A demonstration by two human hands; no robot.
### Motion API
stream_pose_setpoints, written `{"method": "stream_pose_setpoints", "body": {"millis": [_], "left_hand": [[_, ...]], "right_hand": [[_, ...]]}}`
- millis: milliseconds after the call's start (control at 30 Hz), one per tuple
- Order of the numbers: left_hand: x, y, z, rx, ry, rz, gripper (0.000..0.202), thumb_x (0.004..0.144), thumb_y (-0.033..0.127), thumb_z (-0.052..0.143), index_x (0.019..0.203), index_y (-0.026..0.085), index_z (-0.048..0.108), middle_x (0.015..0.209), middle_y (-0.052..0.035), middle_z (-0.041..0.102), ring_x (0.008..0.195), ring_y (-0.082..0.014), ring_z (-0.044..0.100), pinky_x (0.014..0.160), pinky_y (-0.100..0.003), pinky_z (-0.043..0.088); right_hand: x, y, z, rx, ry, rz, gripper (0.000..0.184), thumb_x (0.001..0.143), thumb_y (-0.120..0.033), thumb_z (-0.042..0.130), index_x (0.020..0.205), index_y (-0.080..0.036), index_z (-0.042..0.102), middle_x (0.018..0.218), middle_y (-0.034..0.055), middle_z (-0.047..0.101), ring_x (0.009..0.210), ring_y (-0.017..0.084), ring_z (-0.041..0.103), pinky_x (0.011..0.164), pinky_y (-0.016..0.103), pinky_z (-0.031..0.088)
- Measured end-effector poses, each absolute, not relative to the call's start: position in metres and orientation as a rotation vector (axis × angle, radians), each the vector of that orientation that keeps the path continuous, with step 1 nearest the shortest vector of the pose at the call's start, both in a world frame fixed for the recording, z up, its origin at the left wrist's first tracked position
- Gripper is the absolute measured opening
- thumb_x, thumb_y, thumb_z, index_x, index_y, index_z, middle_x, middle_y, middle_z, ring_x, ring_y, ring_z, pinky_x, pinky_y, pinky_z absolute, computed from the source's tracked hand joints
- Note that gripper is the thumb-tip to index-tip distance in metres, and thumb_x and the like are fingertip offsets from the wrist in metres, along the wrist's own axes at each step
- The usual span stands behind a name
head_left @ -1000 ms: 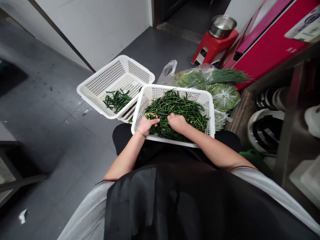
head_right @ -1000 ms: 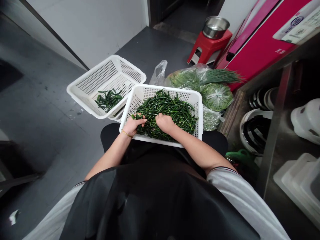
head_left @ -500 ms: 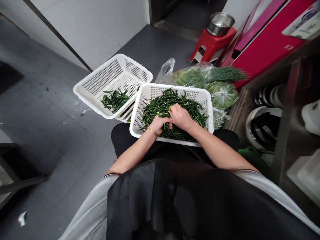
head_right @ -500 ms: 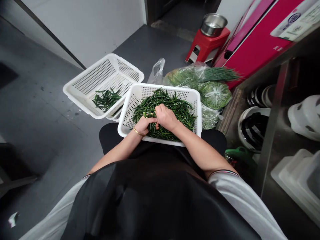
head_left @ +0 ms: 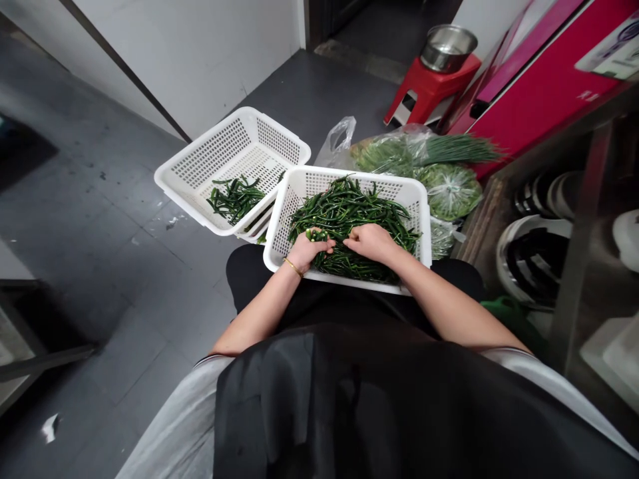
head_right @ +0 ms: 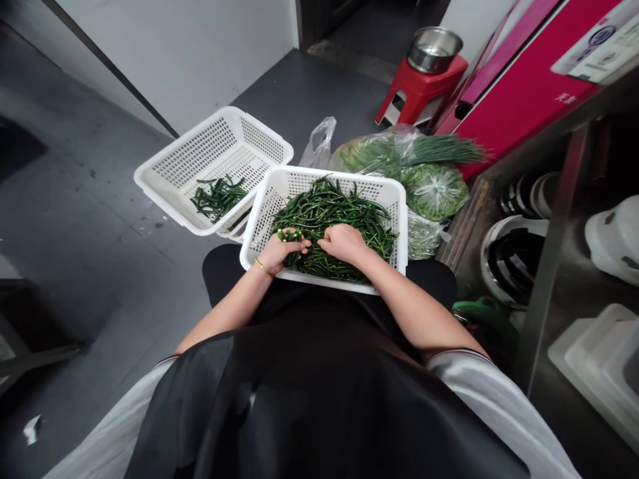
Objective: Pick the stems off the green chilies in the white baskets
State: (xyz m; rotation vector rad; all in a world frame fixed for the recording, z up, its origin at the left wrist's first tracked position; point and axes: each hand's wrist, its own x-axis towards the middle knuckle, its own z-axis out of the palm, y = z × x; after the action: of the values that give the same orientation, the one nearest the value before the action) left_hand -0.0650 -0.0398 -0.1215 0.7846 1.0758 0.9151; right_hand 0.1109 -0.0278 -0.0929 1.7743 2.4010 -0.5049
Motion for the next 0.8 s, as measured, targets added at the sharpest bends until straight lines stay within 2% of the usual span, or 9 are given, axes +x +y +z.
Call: {"method": "stream_pose_setpoints", "body": {"millis": [133,267,367,433,500,567,667,733,800], "left_hand": [[-0.048,-0.041,-0.133,0.776,1.098,1.047,0.026,0.048,0.017,0.078,0.067,0.014,0.061,0.062,0.0014,0.062,0.06,-0.0118,0.057,0.062,-0.026,0.046],[-0.049,-0.039,-0.134,0.756,1.105,1.089,0.029,0.047,0.019,0.08,0.068,0.014,0.061,0.066,0.0025,0.061,0.062,-0.011,0.055,0.065,-0.027,0.045],[-0.06,-0.037,-0.127,0.965,1.075,0.967,0.029,0.048,0.017,0.08,0.07,0.014,0.062,0.069,0.0028,0.062,0.064,-0.0106,0.055,0.068,-0.027,0.044],[-0.064,-0.034,-0.119,1.097,1.045,0.889,0.03,0.048,0.015,0.081,0.072,0.014,0.062,0.068,0.0034,0.062,0.064,-0.0105,0.054,0.069,-0.027,0.043],[-0.063,-0.03,-0.11,1.082,0.991,0.882,0.032,0.05,0.016,0.081,0.075,0.015,0.062,0.069,0.0034,0.062,0.066,-0.0114,0.056,0.071,-0.028,0.045],[-0.058,-0.027,-0.101,0.969,0.909,0.927,0.036,0.051,0.019,0.083,0.079,0.016,0.06,0.07,0.0031,0.062,0.066,-0.0124,0.058,0.071,-0.03,0.046],[-0.053,-0.023,-0.09,0.863,0.856,0.975,0.04,0.048,0.019,0.085,0.078,0.015,0.059,0.068,0.003,0.061,0.062,-0.0119,0.057,0.068,-0.03,0.048],[-0.058,-0.021,-0.087,0.842,0.888,0.999,0.039,0.047,0.017,0.086,0.076,0.014,0.06,0.066,0.0023,0.061,0.06,-0.0119,0.057,0.066,-0.03,0.048],[-0.071,-0.019,-0.087,0.835,0.917,1.011,0.033,0.05,0.017,0.084,0.073,0.014,0.061,0.064,0.0004,0.062,0.058,-0.0129,0.058,0.063,-0.03,0.049]], "right_hand": [[0.107,-0.046,-0.093,1.887,2.505,-0.628,0.028,0.091,-0.037,0.047,0.084,-0.018,0.066,0.084,0.0069,0.07,0.079,0.017,0.063,0.069,0.025,0.041],[0.107,-0.051,-0.106,1.765,2.659,-0.895,0.021,0.088,-0.033,0.053,0.08,-0.017,0.063,0.079,0.0044,0.067,0.074,0.014,0.061,0.069,0.023,0.041],[0.117,-0.038,-0.104,1.858,2.519,-1.311,0.037,0.093,-0.044,0.041,0.076,-0.017,0.06,0.054,-0.0027,0.055,0.053,0.012,0.055,0.058,0.022,0.041],[0.12,-0.028,-0.096,1.853,2.481,-1.461,0.043,0.093,-0.049,0.037,0.074,-0.018,0.059,0.048,-0.0049,0.05,0.045,0.011,0.05,0.052,0.022,0.039],[0.116,-0.019,-0.084,1.81,2.631,-1.333,0.044,0.093,-0.048,0.038,0.07,-0.017,0.059,0.053,-0.0023,0.054,0.049,0.012,0.052,0.054,0.022,0.039],[0.109,-0.011,-0.071,1.85,2.826,-0.934,0.046,0.096,-0.045,0.035,0.073,-0.015,0.062,0.067,0.0034,0.063,0.063,0.014,0.058,0.061,0.023,0.039],[0.1,-0.002,-0.057,1.939,2.846,-0.291,0.049,0.099,-0.043,0.029,0.092,-0.013,0.068,0.092,0.0119,0.067,0.084,0.019,0.061,0.069,0.026,0.039],[0.099,0.001,-0.056,1.95,2.711,-0.114,0.049,0.099,-0.046,0.029,0.109,-0.015,0.066,0.106,0.0136,0.065,0.089,0.022,0.062,0.071,0.028,0.04],[0.098,0.001,-0.064,1.835,2.58,-0.114,0.046,0.096,-0.05,0.037,0.117,-0.018,0.064,0.111,0.0133,0.063,0.089,0.023,0.063,0.071,0.029,0.043]]}}
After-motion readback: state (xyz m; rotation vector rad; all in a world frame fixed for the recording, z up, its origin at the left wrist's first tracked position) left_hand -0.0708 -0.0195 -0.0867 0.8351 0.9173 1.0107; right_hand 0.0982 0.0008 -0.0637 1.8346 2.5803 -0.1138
